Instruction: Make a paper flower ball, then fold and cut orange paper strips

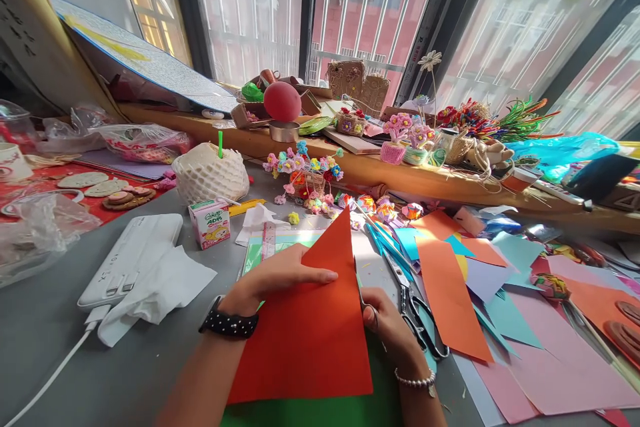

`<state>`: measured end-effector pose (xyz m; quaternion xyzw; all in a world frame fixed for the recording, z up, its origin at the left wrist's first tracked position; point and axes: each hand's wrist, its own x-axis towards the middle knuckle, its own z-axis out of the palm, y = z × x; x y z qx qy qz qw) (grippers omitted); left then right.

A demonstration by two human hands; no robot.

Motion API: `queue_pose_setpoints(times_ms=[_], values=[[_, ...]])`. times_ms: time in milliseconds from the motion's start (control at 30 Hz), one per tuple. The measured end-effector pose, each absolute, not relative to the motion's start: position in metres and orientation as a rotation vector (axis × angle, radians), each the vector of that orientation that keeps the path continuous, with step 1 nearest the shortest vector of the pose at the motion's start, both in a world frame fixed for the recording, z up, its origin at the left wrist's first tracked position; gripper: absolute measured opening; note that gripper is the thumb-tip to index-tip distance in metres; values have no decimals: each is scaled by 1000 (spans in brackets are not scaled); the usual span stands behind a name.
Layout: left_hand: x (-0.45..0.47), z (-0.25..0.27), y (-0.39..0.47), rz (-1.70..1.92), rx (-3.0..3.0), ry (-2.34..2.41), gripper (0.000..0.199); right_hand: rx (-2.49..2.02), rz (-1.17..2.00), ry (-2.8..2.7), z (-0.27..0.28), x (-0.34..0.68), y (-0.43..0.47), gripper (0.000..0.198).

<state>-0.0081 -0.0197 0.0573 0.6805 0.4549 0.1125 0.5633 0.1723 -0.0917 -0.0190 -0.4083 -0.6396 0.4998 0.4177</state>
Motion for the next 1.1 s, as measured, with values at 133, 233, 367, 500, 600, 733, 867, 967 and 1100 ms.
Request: queue_pose_setpoints(times_ms=[133,233,367,500,600,733,867,967,1100], values=[[-7,54,-19,270,1581,1020,38,-1020,1239,-1612,-21,172,-91,61],[-6,51,-18,280,1535,1004,38,-1061,1192,-1576,-22,172,-91,61],[-5,49,-18,300,1505,960,36,-1190,1078,-1530,-28,173,-93,65],[-4,48,-17,326,1461,929,33,-1241,1019,-1507,-33,174,-94,68],[-4,45,-17,335,1406,910,31,-1274,982,-1457,-34,174,-95,66],[-3,44,-17,339,1369,926,32,-1273,997,-1403,-33,173,-96,64],[-2,42,-19,363,1329,917,34,-1244,1043,-1371,-33,173,-96,63],[-1,39,-19,388,1301,900,34,-1176,1116,-1370,-33,174,-94,60],[1,35,-18,403,1281,884,33,-1089,1209,-1368,-32,173,-92,57]])
